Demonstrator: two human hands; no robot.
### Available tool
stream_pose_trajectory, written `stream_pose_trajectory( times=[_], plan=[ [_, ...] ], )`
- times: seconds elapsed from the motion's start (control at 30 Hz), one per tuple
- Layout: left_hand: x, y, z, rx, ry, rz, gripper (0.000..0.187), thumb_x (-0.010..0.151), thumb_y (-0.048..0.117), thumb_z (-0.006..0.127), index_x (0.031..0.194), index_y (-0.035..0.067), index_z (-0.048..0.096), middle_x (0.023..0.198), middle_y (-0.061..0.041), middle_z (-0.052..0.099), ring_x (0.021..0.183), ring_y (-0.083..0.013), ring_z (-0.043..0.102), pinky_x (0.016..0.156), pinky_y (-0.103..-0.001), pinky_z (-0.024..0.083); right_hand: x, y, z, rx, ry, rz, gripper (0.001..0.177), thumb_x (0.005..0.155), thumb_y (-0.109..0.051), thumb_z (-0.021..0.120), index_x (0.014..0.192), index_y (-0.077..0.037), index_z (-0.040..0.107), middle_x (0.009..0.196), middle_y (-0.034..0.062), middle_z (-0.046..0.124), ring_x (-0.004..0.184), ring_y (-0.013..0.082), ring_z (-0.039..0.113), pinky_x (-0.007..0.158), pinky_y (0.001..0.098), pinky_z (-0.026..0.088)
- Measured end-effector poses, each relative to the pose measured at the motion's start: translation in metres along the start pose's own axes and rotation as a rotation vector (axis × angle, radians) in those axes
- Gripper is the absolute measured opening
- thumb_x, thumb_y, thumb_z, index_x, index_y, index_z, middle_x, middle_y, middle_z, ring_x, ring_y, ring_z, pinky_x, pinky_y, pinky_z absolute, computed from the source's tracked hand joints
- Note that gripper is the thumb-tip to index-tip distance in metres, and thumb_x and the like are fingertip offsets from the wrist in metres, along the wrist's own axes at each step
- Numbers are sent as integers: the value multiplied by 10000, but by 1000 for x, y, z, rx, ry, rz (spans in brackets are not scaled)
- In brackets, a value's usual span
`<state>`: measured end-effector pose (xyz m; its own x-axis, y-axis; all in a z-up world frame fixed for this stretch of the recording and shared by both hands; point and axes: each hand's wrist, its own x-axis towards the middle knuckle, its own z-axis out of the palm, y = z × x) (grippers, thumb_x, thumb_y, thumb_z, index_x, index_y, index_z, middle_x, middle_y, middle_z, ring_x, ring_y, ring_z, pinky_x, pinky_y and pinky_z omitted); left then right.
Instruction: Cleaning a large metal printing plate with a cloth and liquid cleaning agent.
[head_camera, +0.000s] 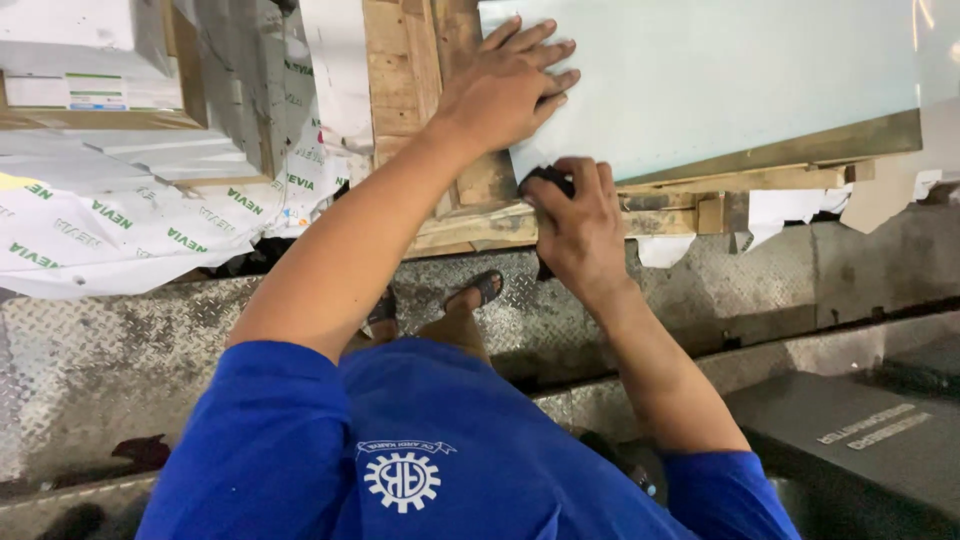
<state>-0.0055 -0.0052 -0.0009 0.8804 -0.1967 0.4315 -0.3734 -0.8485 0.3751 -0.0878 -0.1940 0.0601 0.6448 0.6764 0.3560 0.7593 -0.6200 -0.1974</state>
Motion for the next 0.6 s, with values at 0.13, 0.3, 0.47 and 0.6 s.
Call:
stream_pose_trajectory(
  times=[0.13,0.3,0.47,0.6],
  plan=[
    [-5,8,4,-35,-103,-132,323,1021,386,547,1291,306,705,1550,73,500,1466,-179,329,1211,-536,135,-6,1,5,16,41,30,212,894,-31,743,1083,-126,731,1151,151,579,1068,367,568,890,485,513],
    [-3,-8,18,-58,-65,-71,302,1044,383,560,1278,288,727,1537,51,511,1486,-188,333,1256,-460,164,-6,4,7,59,-8,-26,201,879,-67,770,1063,-142,739,1105,151,566,1039,372,570,838,481,515],
    [-1,-7,4,-77,-40,-18,302,1040,345,566,1269,260,744,1539,18,528,1492,-202,345,1252,-472,176,-5,-6,-3,56,-28,-47,226,854,-27,736,1059,-120,741,1102,163,571,1021,373,567,804,490,503],
    [-5,1,11,-130,-80,-38,313,1040,371,570,1277,251,736,1532,17,528,1486,-208,344,1252,-474,178,-1,2,-4,56,17,1,177,910,-42,750,1070,-115,733,1113,153,584,1036,369,563,860,494,506]
  ],
)
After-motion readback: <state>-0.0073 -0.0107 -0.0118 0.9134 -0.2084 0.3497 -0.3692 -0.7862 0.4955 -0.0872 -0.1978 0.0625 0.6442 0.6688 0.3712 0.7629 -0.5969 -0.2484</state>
